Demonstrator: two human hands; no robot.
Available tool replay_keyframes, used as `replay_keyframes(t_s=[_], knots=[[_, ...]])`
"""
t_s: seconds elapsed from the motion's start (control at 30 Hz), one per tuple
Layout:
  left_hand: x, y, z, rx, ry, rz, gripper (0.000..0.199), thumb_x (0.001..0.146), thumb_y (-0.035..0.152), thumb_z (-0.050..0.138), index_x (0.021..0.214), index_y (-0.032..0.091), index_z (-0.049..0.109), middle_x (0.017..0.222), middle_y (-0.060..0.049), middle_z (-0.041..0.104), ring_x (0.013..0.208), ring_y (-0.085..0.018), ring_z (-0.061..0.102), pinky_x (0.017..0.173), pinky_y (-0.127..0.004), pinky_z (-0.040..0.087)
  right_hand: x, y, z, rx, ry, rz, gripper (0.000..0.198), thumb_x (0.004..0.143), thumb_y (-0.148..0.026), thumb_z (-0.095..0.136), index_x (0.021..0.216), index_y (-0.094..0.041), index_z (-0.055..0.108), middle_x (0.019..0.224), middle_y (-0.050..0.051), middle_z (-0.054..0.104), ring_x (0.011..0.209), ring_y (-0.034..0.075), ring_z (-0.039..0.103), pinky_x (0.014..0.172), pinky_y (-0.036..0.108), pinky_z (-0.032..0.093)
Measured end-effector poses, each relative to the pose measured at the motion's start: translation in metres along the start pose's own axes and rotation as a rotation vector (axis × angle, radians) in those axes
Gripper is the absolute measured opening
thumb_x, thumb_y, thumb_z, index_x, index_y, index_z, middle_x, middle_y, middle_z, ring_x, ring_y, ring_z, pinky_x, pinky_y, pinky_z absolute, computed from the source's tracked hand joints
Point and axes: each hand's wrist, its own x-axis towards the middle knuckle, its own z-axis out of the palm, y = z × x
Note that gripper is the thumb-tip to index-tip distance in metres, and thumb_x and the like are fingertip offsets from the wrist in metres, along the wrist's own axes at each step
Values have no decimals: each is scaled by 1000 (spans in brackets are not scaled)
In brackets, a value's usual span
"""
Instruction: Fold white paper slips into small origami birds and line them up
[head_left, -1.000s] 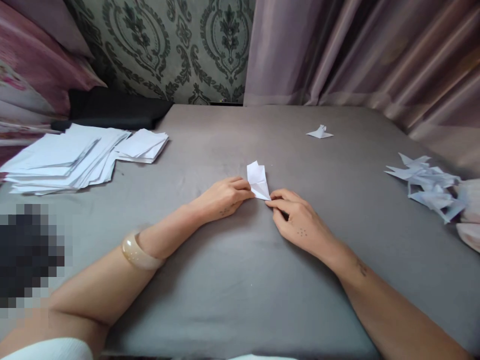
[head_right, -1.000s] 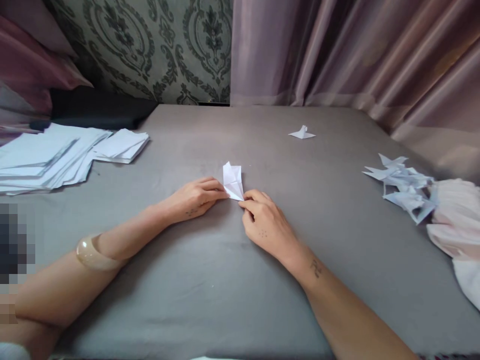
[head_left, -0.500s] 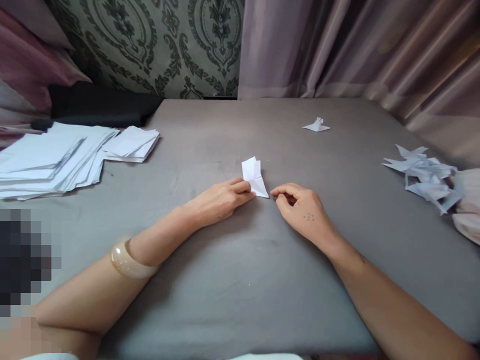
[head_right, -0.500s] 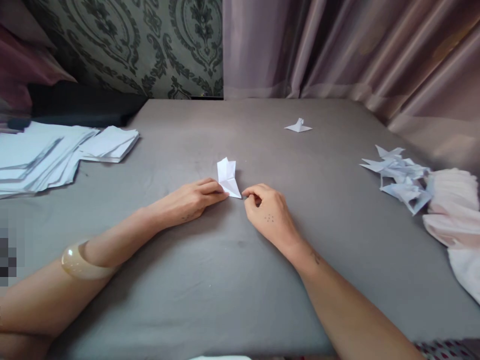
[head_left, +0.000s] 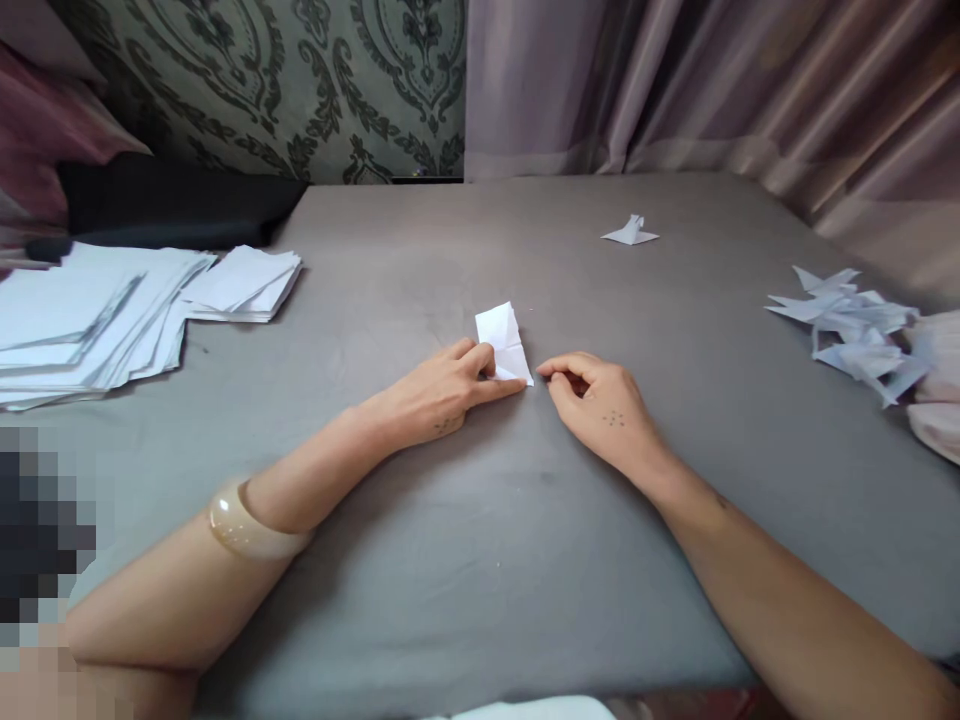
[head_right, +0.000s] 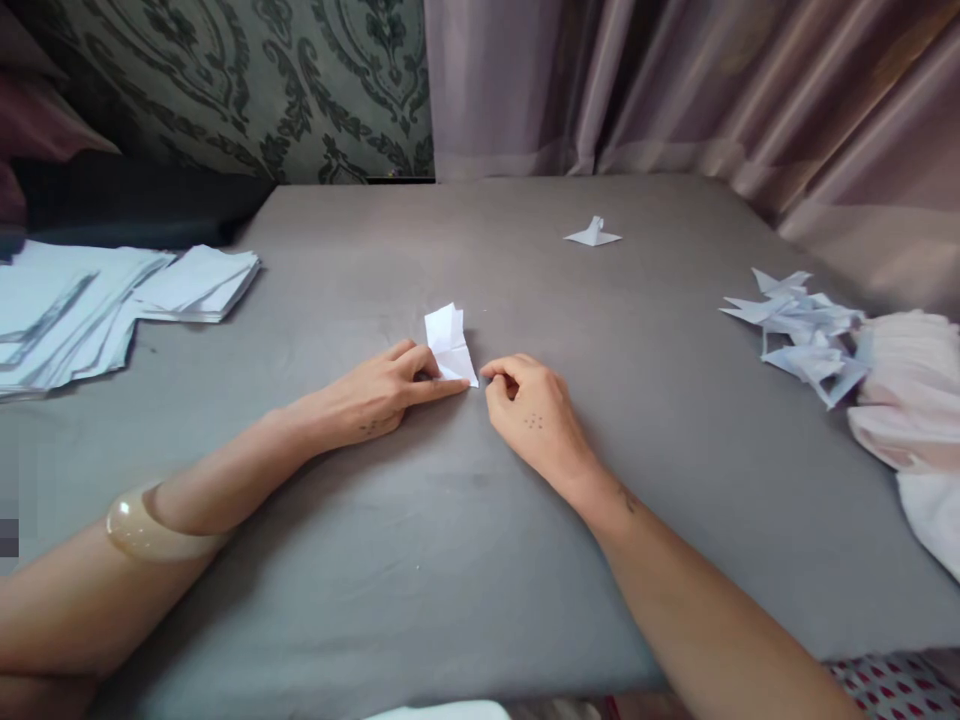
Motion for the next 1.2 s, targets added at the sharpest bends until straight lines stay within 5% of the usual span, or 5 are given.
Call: replay_keyframes(t_s=[0.27, 0.57, 0.8, 0.97, 1.2], knots=[[3, 3, 2, 73, 1, -18, 63, 81, 0, 39, 135, 31, 48, 99, -10, 51, 79, -19, 42, 78, -33, 42, 3, 1, 5, -33, 28, -22, 21, 81, -19, 50, 89, -21, 69, 90, 3, 67, 61, 11, 56, 66, 28, 47], [-6, 1, 10, -77, 219, -45, 35, 91, 8, 32, 112, 18, 58, 103, -9, 61, 93, -18, 56, 77, -29, 48, 3, -4, 16, -87, 34, -85, 13, 81, -33, 62, 85, -22, 66, 91, 3, 63, 62, 11, 56, 63, 28, 47], [-9, 6, 5, 180, 673, -283, 39, 91, 21, 47, 130, 20, 44, 129, -16, 47, 123, -29, 40, 102, -49, 31, 0, -12, 12, -335, 176, -429, 19, 91, -17, 45, 92, -20, 64, 100, 8, 63, 83, 17, 58, 76, 32, 42], [-10, 3, 6, 260, 445, -123, 25, 92, 11, 38, 98, 23, 60, 102, -6, 66, 107, -22, 52, 100, -46, 27, 0, -13, 5, -579, 95, -606, 31, 90, -6, 37, 97, -20, 64, 105, 9, 63, 85, 20, 55, 75, 34, 38], [-8, 6, 8, 146, 343, -80, 23, 94, 18, 41, 84, 18, 62, 82, -3, 68, 87, -18, 57, 94, -42, 29, -11, -6, 4, -487, -48, -435, 26, 93, -12, 40, 92, -19, 65, 100, 7, 63, 83, 17, 56, 70, 30, 41]])
